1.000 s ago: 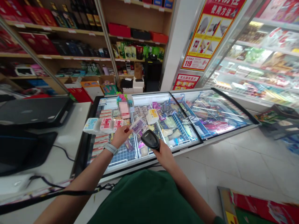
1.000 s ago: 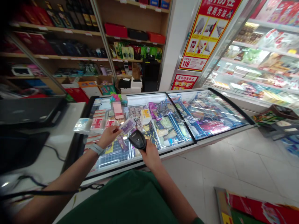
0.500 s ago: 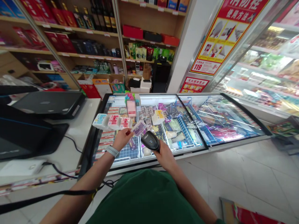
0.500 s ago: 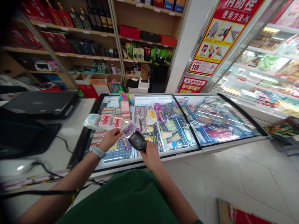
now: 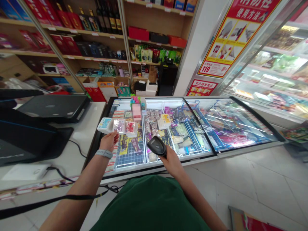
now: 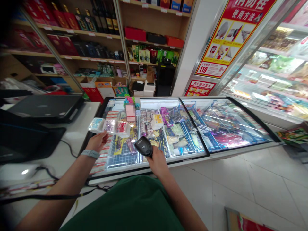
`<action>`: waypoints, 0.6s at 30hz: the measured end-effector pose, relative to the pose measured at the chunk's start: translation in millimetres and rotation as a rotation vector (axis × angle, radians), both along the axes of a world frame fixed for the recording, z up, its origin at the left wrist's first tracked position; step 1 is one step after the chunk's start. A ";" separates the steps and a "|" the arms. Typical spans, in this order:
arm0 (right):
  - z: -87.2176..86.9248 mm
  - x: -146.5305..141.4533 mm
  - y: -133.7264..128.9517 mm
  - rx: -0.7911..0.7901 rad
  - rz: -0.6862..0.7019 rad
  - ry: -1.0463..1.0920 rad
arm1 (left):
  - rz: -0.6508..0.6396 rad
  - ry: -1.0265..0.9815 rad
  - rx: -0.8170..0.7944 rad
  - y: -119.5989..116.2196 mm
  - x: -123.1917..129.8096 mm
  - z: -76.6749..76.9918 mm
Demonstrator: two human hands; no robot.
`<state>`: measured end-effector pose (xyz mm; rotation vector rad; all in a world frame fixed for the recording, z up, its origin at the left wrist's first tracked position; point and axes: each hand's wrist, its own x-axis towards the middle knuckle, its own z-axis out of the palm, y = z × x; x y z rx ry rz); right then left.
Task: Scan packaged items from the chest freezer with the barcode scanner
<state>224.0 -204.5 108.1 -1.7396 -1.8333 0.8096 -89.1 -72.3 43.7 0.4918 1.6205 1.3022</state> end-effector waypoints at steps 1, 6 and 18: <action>-0.3 -0.2 0.4 0.002 0.005 0.008 | 0.020 -0.016 -0.007 2.7 -3.9 -1.3; 0.5 -1.4 1.8 -0.004 0.014 0.018 | 0.047 -0.065 -0.034 11.2 -13.8 -9.5; -0.4 -3.5 1.6 -0.002 0.000 -0.042 | 0.028 0.025 -0.121 20.6 -29.0 -24.7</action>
